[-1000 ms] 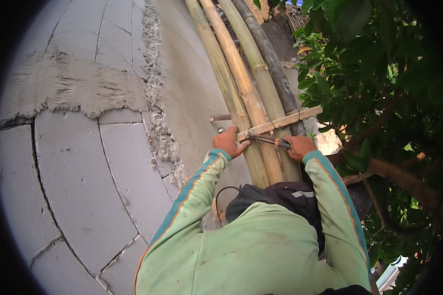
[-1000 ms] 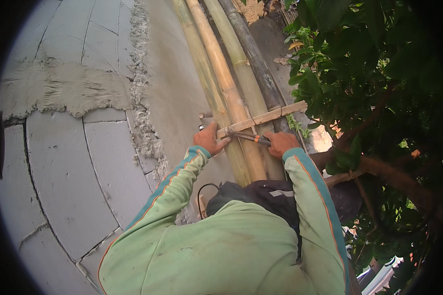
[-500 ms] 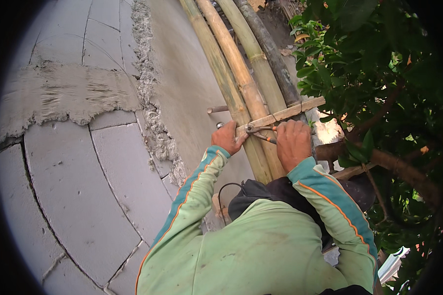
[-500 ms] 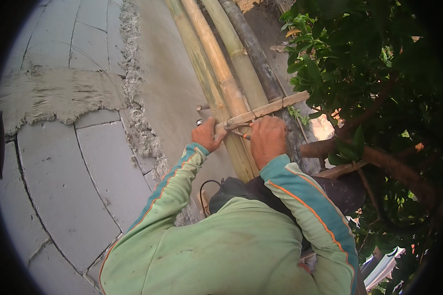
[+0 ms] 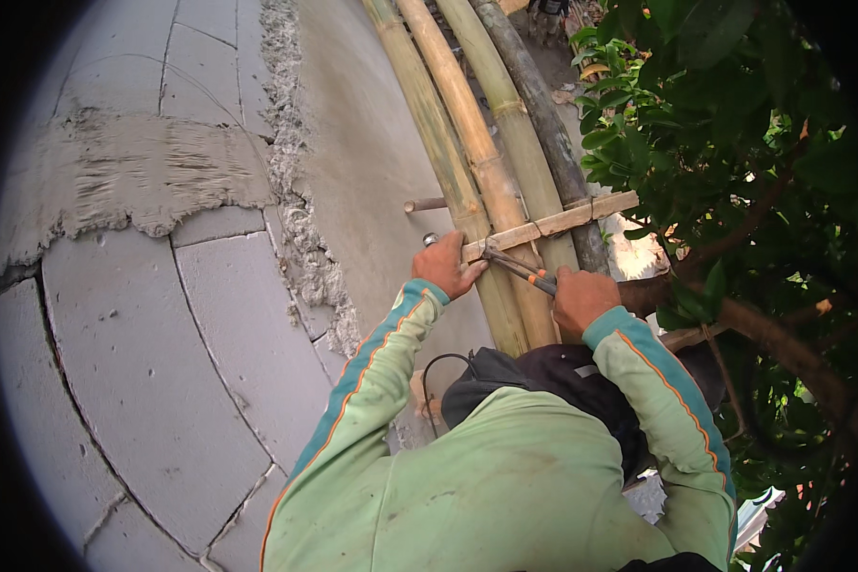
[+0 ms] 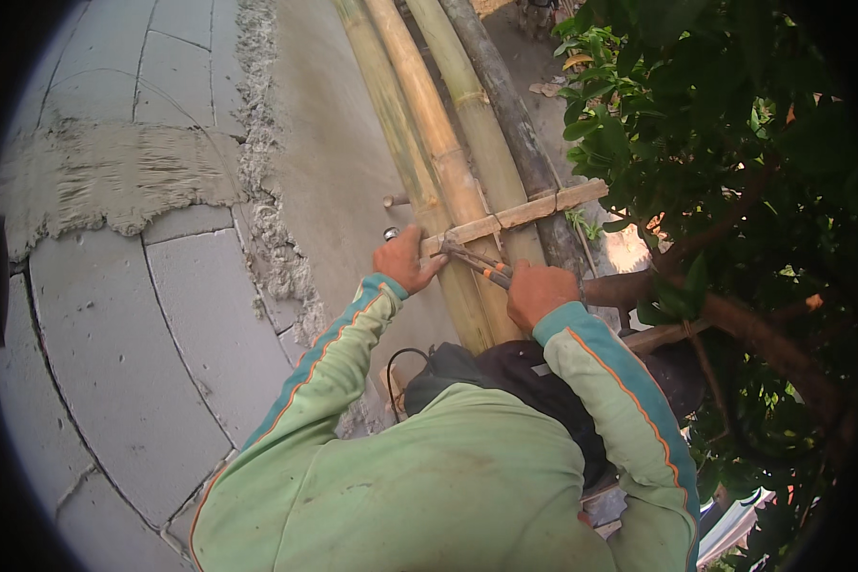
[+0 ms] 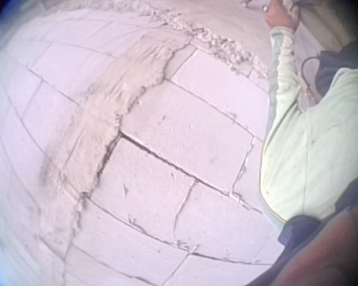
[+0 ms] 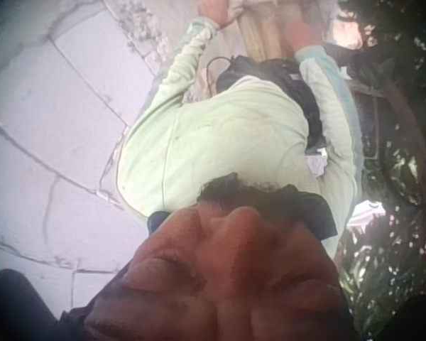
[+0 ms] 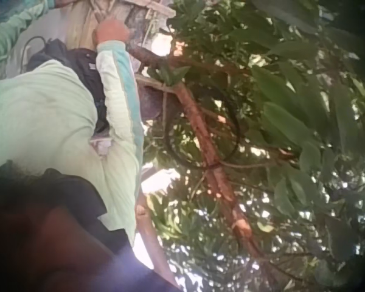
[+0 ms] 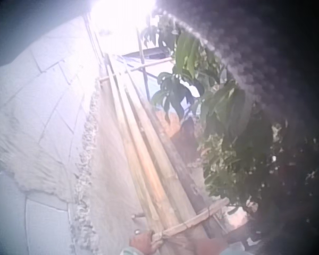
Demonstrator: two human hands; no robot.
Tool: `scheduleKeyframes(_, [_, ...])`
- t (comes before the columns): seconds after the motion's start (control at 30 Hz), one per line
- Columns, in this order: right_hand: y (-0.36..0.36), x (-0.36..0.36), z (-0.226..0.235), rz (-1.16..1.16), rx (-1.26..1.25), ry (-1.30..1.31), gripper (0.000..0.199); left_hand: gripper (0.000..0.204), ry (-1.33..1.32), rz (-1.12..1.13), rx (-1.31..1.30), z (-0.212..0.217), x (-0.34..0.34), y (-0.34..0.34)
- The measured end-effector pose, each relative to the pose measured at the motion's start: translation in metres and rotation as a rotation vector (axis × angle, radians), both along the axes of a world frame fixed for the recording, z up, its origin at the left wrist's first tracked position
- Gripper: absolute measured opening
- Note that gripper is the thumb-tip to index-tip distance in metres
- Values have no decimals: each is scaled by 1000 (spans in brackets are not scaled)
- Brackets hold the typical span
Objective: The person secures bamboo poles to a wooden frame on a rooftop using wire and a hammer. They wrap wire around the joints, twist it tight, and hammer nails to fasten the structure.
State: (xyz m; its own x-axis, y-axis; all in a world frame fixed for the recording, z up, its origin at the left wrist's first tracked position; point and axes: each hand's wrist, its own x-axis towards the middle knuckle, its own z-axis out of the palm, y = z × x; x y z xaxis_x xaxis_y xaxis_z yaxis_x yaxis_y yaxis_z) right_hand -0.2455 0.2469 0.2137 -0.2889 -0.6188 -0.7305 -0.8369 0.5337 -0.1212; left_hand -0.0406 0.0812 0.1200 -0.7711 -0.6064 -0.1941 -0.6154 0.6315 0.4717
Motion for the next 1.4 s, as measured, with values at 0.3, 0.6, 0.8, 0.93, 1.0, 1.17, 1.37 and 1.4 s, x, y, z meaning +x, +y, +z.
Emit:
scheduleKeyframes(0.3, [30,75,-13,-1634,296,-2007,40,50,60,38,-9,-11,0,5])
scheduleKeyframes(0.6, [17,69,4,-1453,-20,-1559,45,62,43,49,92,1,0,5])
scheduleKeyframes(0.8, [18,51,2,-1301,-54,-1563,46,58,606,-301,-403,25,-8,47])
scheduleKeyframes(0.93, [19,30,17,-1068,-95,-1268,57,42,658,-494,-85,23,-35,52])
scheduleKeyframes(1.0, [15,23,42,-720,-157,-844,67,35,619,-520,-26,19,-41,53])
scheduleKeyframes(1.17, [10,62,48,-24,-228,124,82,28,532,-481,140,19,-62,41])
scheduleKeyframes(1.37, [16,46,34,-321,92,-600,56,40,-362,-1186,180,48,-86,18])
scheduleKeyframes(1.4, [13,37,37,-399,177,-813,52,47,-176,-1133,59,56,-83,17])
